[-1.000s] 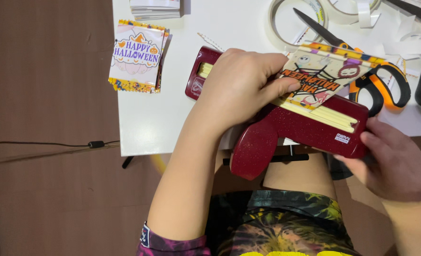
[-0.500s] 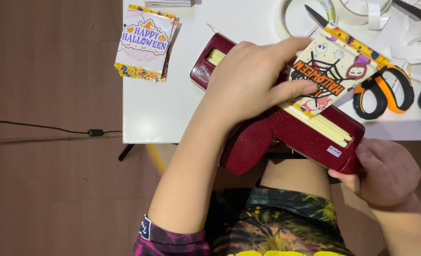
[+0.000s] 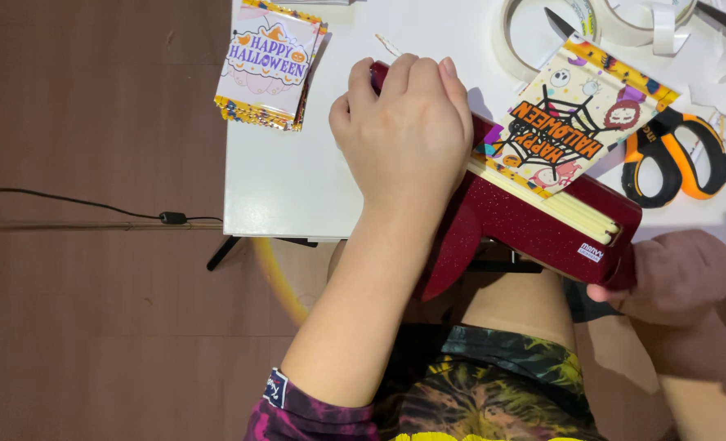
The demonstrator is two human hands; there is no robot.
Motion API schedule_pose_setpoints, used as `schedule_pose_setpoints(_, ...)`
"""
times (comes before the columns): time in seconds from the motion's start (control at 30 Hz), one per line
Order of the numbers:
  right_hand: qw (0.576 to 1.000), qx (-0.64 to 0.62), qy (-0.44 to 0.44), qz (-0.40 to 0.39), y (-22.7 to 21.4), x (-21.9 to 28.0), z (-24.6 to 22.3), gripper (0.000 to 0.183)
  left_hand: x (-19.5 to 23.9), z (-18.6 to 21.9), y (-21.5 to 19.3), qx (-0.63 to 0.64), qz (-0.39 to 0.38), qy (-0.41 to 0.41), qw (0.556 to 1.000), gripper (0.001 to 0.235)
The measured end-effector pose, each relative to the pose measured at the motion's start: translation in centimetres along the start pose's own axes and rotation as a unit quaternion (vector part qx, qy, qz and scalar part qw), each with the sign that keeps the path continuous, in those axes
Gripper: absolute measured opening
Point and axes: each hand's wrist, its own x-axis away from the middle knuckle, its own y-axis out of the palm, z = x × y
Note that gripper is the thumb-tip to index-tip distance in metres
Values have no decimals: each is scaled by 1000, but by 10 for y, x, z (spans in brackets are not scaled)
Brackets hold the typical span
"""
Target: The person seals Halloween-themed cards using a handheld heat sealer and crimps the edges with crimping scissors. They handle the cards one at a time, aligning them in the sealer, pressing to seal, then trimming the edges before stacking the finished cards.
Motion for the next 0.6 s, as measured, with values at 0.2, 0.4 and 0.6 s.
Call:
schedule_pose_setpoints(0.2,988,-31,80,-126,-22,-15,-16,81,0,-2,-3,8,-19,2,1000,24)
schedule_pose_setpoints(0.4,947,-191,66,-249,1,4,-14,69,0,-5,-6,22,-19,17,999,22)
schedule_pose_setpoints(0.6,939,-248,236,11,-79,-63,-78,70,1,-4,-7,24,-22,16,999,22)
